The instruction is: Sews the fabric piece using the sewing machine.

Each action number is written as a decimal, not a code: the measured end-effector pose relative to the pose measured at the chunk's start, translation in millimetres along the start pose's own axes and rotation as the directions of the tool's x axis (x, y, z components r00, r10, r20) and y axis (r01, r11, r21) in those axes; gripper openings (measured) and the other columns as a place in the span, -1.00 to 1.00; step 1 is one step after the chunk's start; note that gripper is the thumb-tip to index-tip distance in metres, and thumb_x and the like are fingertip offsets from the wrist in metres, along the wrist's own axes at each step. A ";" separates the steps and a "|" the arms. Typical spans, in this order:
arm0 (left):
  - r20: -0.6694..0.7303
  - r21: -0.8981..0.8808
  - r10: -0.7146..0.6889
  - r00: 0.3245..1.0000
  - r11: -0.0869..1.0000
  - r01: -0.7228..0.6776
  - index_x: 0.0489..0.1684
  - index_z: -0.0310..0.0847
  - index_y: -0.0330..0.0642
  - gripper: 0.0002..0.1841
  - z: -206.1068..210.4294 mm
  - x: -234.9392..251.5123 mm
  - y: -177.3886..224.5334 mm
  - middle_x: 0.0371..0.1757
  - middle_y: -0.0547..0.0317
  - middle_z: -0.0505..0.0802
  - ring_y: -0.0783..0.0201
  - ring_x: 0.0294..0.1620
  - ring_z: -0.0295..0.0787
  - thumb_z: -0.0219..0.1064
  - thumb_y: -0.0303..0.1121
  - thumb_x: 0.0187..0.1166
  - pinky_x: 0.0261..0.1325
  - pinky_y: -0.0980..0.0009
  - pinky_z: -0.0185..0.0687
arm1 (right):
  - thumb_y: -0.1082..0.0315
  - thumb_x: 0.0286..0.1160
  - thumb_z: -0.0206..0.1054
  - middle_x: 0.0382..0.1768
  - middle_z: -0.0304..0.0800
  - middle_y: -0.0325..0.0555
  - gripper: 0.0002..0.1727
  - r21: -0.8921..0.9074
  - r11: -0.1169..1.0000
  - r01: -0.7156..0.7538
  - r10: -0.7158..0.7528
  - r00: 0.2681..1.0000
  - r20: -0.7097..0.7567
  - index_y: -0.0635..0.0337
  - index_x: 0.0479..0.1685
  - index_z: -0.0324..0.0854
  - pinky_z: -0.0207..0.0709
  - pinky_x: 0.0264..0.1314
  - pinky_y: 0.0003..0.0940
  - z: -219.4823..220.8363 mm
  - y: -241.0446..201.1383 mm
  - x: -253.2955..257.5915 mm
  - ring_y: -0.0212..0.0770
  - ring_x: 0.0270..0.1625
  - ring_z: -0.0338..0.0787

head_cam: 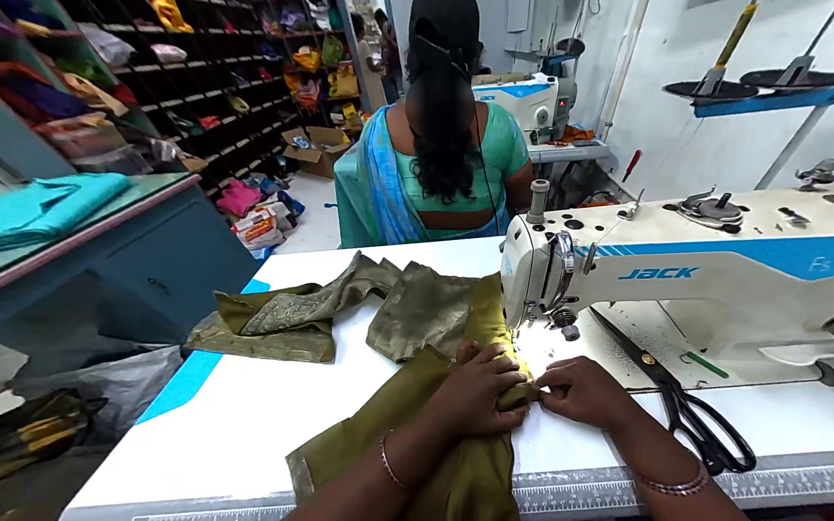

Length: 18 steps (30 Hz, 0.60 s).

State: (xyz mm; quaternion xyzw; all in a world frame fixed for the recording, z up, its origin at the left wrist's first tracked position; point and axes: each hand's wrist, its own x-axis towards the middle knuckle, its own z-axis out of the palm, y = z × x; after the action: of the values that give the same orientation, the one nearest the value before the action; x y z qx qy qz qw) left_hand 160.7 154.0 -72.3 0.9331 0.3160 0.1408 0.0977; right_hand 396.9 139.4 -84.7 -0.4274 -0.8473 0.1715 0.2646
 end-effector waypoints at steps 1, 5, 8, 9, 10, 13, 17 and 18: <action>0.005 0.009 -0.003 1.000 1.000 0.003 0.23 0.81 0.12 -0.56 -0.5 0.7 -1.0 0.36 0.29 0.82 0.10 0.67 0.42 0.28 0.10 0.57 0.66 -0.29 -0.02 | 0.32 0.28 0.39 -0.60 0.68 -0.17 -0.80 -0.005 1.000 -0.012 0.012 1.000 -0.001 0.20 -0.31 0.91 0.44 -0.47 -0.33 0.4 0.5 0.1 -0.32 -0.58 0.52; -0.019 0.025 0.004 1.000 1.000 -0.003 0.21 0.83 0.14 -0.58 0.2 4.0 -6.9 0.34 0.29 0.82 0.10 0.67 0.43 0.30 0.08 0.54 0.64 -0.30 0.01 | 0.30 0.33 0.41 -0.60 0.67 -0.18 -0.80 -0.008 0.999 -0.041 0.041 0.999 -0.007 0.20 -0.27 0.90 0.44 -0.44 -0.32 2.4 1.8 1.2 -0.31 -0.57 0.52; -0.044 0.038 0.027 0.999 0.999 -0.025 0.19 0.84 0.14 -0.59 1.2 6.5 -12.7 0.33 0.30 0.83 0.09 0.66 0.46 0.33 0.07 0.51 0.63 -0.32 0.03 | 0.28 0.37 0.42 -0.59 0.67 -0.18 -0.79 -0.014 0.997 -0.080 0.080 0.997 0.002 0.19 -0.21 0.90 0.44 -0.41 -0.30 1.9 0.2 2.6 -0.29 -0.54 0.53; -0.056 0.044 0.038 0.998 0.998 -0.036 0.17 0.85 0.14 -0.60 1.4 7.4 -14.9 0.32 0.30 0.84 0.09 0.64 0.47 0.34 0.07 0.50 0.62 -0.32 0.05 | 0.28 0.39 0.42 -0.59 0.67 -0.18 -0.78 -0.015 0.995 -0.094 0.094 0.996 0.006 0.19 -0.19 0.90 0.45 -0.40 -0.28 1.6 -0.7 3.2 -0.28 -0.53 0.53; -0.062 0.052 0.047 0.997 0.998 -0.044 0.17 0.85 0.15 -0.60 1.2 8.3 -17.0 0.32 0.30 0.84 0.09 0.63 0.48 0.34 0.06 0.50 0.62 -0.32 0.06 | 0.28 0.40 0.41 -0.59 0.67 -0.17 -0.77 -0.020 0.994 -0.106 0.107 0.994 0.007 0.19 -0.17 0.90 0.45 -0.39 -0.27 1.8 -1.3 3.8 -0.27 -0.53 0.54; -0.081 0.070 0.086 0.993 0.994 -0.080 0.15 0.86 0.12 -0.60 0.6 11.4 -24.2 0.29 0.26 0.85 0.06 0.61 0.52 0.32 0.05 0.50 0.60 -0.35 0.08 | 0.26 0.45 0.39 -0.57 0.68 -0.13 -0.76 -0.046 0.988 -0.144 0.145 0.989 0.013 0.18 -0.12 0.90 0.47 -0.34 -0.21 1.7 -3.3 5.3 -0.21 -0.50 0.57; -0.131 0.151 0.209 0.969 0.970 -0.189 0.10 0.87 0.09 -0.59 0.6 16.2 -35.9 0.22 0.25 0.87 0.11 0.50 0.61 0.31 0.05 0.47 0.55 -0.28 0.18 | 0.26 0.50 0.38 -0.57 0.68 -0.10 -0.76 -0.060 0.983 -0.175 0.177 0.984 0.020 0.17 -0.08 0.90 0.48 -0.30 -0.16 1.2 -5.5 8.6 -0.17 -0.49 0.58; -0.139 0.180 0.238 0.961 0.961 -0.212 0.09 0.87 0.07 -0.57 -0.7 17.0 -38.3 0.19 0.23 0.86 0.12 0.44 0.65 0.31 0.09 0.46 0.51 -0.24 0.25 | 0.26 0.50 0.38 -0.57 0.69 -0.09 -0.76 -0.061 0.982 -0.180 0.182 0.983 0.019 0.18 -0.08 0.90 0.49 -0.30 -0.15 0.8 -6.2 9.1 -0.16 -0.48 0.59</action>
State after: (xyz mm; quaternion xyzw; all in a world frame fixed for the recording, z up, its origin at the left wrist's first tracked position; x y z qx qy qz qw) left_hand 151.9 194.5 -78.6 0.9536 0.2250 0.1988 -0.0211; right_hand 388.0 143.2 -79.4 -0.5082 -0.8128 0.1750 0.2247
